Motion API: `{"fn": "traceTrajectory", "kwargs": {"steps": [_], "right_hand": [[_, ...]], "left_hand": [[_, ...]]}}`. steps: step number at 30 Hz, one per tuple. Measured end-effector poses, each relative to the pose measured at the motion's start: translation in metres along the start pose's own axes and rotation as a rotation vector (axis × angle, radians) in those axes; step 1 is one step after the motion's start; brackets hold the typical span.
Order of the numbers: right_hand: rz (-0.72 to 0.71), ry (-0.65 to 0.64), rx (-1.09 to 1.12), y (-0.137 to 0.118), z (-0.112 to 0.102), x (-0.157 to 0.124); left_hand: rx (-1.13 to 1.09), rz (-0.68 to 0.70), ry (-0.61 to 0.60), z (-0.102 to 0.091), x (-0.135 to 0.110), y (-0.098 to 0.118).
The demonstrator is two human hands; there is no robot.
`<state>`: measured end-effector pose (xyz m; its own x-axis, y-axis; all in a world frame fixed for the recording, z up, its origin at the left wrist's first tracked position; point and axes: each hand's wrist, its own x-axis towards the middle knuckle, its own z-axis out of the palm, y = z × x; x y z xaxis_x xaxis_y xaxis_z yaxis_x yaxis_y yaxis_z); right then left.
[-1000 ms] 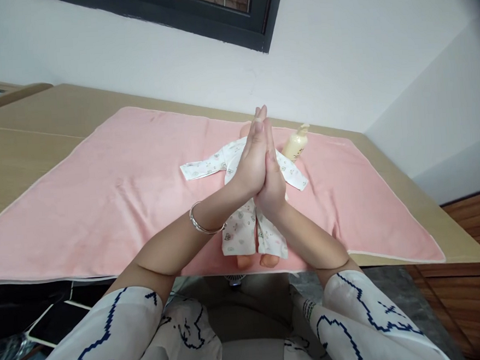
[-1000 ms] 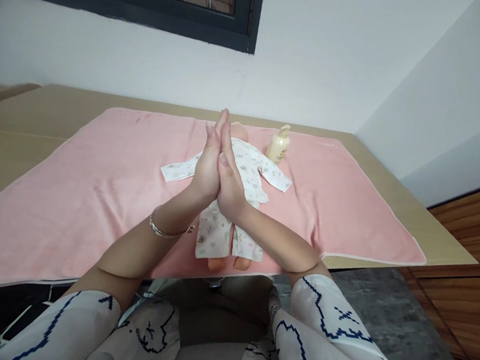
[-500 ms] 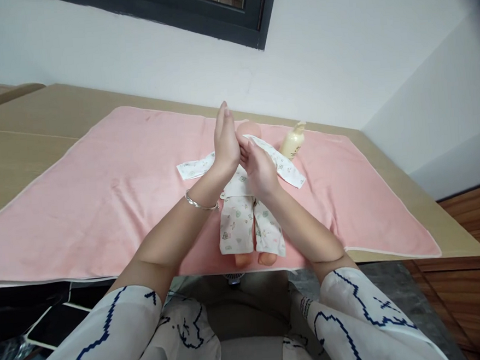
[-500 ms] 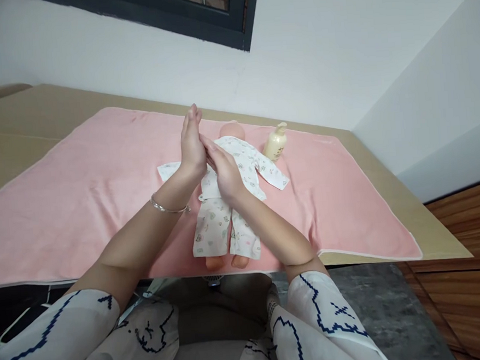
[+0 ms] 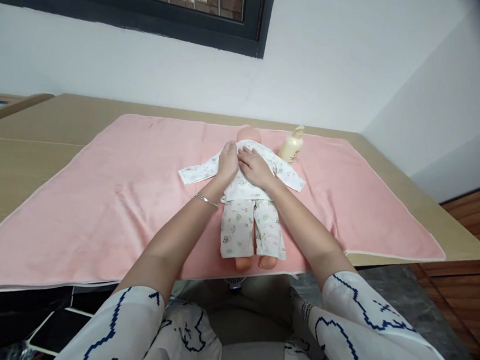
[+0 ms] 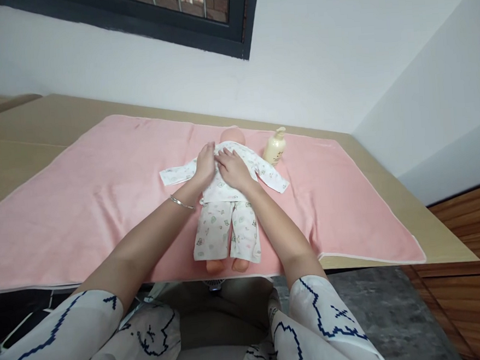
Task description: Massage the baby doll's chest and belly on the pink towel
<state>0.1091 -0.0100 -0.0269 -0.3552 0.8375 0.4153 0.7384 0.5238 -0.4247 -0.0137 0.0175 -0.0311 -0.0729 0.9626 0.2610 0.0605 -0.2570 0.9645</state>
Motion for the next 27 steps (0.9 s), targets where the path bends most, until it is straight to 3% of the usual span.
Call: {"fn": "traceTrajectory", "kwargs": {"steps": [3,8,10,15,17,20,23,27], "right_hand": [[0.064,-0.050,-0.079,0.016,-0.004,0.003],[0.360,0.019,-0.194,0.018,-0.002,0.001],[0.358,0.002,-0.278,0.005,0.002,-0.001],[0.124,-0.137,-0.278,-0.011,0.001,-0.002],[0.153,-0.124,-0.238,-0.001,-0.004,0.000],[0.313,-0.057,-0.203,0.014,-0.008,0.002],[0.450,0.013,-0.238,0.008,-0.005,0.000],[0.380,-0.031,-0.262,-0.013,-0.002,-0.003]], "left_hand": [[0.118,0.037,0.001,0.004,0.001,-0.018],[0.262,0.079,0.059,0.007,0.002,-0.028],[0.281,0.072,0.068,0.007,0.002,-0.029],[0.323,0.083,0.072,0.008,0.000,-0.031],[0.342,0.102,0.066,0.009,-0.001,-0.033],[0.385,0.148,0.053,0.009,-0.002,-0.036],[0.456,0.191,0.016,0.009,-0.003,-0.037],[0.524,0.200,-0.002,0.009,-0.005,-0.036]]}}
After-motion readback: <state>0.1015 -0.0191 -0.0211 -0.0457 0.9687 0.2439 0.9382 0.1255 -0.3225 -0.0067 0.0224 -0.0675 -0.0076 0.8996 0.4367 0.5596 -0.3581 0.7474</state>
